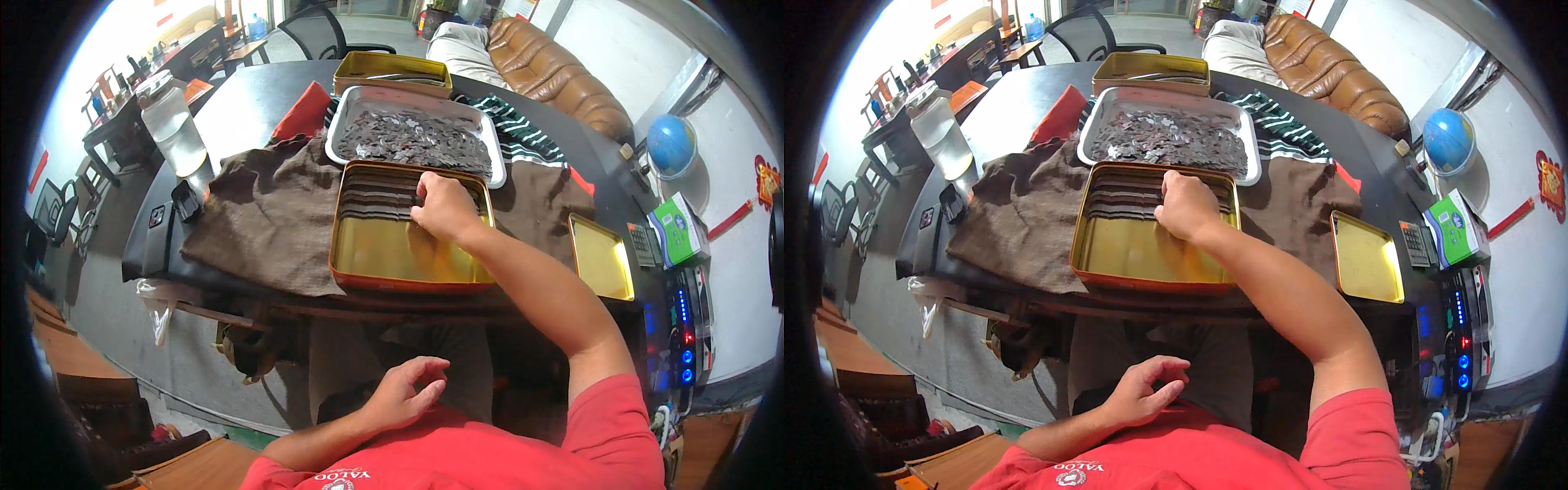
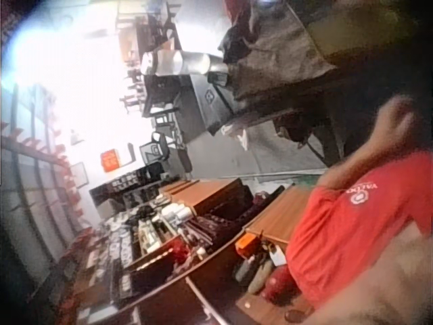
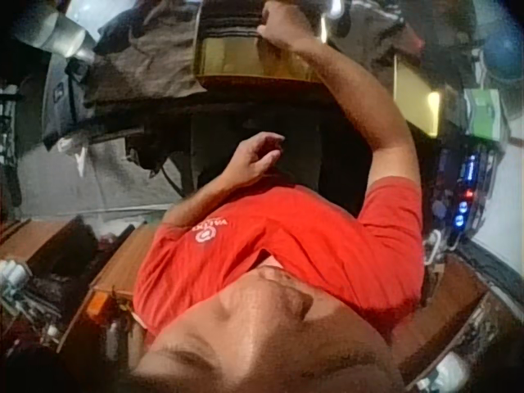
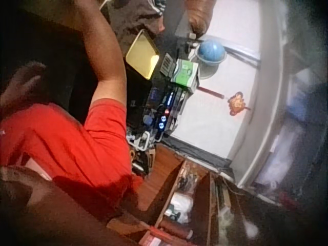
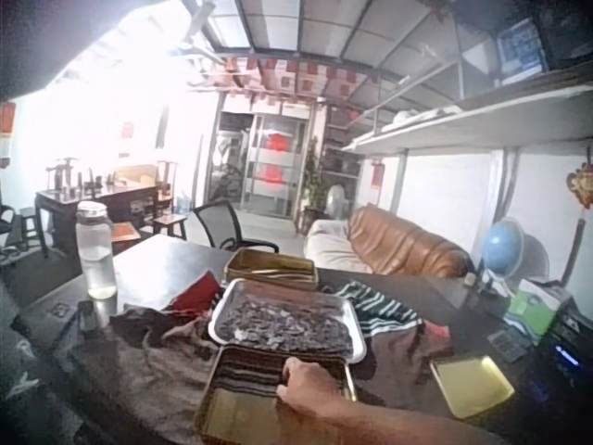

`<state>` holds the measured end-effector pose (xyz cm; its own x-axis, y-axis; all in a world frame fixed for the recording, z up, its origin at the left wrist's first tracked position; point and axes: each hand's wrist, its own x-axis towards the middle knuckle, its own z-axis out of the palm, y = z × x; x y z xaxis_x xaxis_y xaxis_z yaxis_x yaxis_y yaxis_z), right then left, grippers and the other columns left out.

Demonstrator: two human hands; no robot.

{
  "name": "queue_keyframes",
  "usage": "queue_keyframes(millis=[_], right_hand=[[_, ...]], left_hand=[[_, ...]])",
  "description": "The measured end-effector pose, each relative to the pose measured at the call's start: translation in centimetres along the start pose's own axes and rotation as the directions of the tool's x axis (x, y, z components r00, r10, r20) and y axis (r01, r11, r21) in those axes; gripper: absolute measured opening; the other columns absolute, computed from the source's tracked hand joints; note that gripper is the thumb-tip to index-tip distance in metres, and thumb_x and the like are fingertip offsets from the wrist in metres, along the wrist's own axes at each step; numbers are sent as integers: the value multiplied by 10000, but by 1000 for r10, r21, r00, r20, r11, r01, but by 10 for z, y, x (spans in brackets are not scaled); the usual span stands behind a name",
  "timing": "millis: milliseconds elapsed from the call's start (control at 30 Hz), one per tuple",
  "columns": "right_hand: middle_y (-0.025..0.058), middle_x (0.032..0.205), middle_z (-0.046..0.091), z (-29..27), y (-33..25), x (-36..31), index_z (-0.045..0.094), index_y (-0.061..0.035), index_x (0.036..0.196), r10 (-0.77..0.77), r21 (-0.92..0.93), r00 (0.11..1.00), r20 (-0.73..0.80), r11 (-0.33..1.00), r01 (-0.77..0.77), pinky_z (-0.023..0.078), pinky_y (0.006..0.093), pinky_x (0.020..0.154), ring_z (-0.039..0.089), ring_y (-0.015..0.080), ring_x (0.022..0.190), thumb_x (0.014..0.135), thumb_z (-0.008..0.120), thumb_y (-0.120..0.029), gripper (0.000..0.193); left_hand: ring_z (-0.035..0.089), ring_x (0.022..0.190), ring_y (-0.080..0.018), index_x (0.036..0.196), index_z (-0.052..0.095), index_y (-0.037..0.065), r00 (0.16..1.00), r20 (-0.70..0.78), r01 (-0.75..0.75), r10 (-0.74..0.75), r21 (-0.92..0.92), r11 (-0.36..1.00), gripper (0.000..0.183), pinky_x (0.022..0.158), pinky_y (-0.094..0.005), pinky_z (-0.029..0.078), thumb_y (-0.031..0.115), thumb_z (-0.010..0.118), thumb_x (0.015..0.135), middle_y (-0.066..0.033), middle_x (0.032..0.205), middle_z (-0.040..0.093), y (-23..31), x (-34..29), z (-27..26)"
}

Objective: The person stands at a cluttered table and repeatedly picks up small dark metal pieces from a tray, inspects them by turning them over in both hands, and places them into a gold-colored tin. The person also opens and closes a drawer beneath the table during the process.

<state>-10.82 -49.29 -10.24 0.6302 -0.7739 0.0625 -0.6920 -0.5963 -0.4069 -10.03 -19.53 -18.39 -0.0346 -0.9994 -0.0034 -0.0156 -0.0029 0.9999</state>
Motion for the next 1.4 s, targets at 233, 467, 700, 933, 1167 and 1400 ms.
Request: queue_keyframes(millis=[233, 467, 700, 933, 1167, 1400], right_hand=[[210, 986, 741, -6, -1, -13, 685, -35, 1012, 45, -160, 999, 11, 986, -43, 586, 464, 847, 725, 382, 953, 753, 784, -171, 309], [216, 930, 750, -19, 17, -38, 760, -17, 919, 28, -162, 991, 131, 987, -7, 598, 441, 829, 735, 376, 914, 686, 844, -258, 346], [189, 763, 702, -64, -3, -124, 680, 13, 841, -171, 394, 973, -156, 892, 220, 568, 405, 688, 718, 340, 727, 717, 756, -142, 213], [94, 833, 671, -10, -4, -238, 668, -32, 993, 0, 151, 980, -198, 988, 30, 539, 318, 620, 669, 200, 678, 760, 765, -28, 252], [114, 992, 696, -29, 59, -287, 699, -17, 1128, -18, 527, 989, -148, 844, 94, 554, 327, 789, 679, 248, 897, 744, 837, -67, 411], [102, 1024, 729, -28, 64, -291, 738, -42, 1040, -114, 589, 977, -182, 783, 201, 558, 357, 832, 694, 260, 931, 738, 875, -82, 335]], left_hand=[[680, 959, -161, 1322, 579, 14, 996, -39, 75, -84, -187, 979, 340, 867, -310, 549, 84, 643, 995, -84, 1037, 702, -5, 1, 3], [664, 1023, -192, 1344, 524, -39, 970, -74, 144, -233, -597, 789, 357, 918, -313, 539, 44, 599, 1005, -133, 1142, 672, -4, 25, 1], [498, 1387, -307, 1547, 352, 3, 994, -80, -34, -75, -876, 481, 611, 1114, -455, 427, 220, 524, 1002, -187, 1522, 478, 33, 53, -2], [536, 1330, -257, 1516, 393, 17, 954, 177, 258, -244, -898, 356, 674, 1151, -407, 393, 292, 570, 928, -118, 1454, 544, 18, 38, 28], [575, 1291, -284, 1465, 475, -4, 836, 460, 535, -300, -805, 256, 522, 1125, -434, 437, 141, 557, 970, -180, 1430, 570, 1, 33, 40], [645, 1168, -181, 1359, 586, -36, 889, 418, 446, -188, -694, 566, 323, 1054, -342, 517, 75, 560, 1057, -127, 1277, 666, 20, 38, 61]])
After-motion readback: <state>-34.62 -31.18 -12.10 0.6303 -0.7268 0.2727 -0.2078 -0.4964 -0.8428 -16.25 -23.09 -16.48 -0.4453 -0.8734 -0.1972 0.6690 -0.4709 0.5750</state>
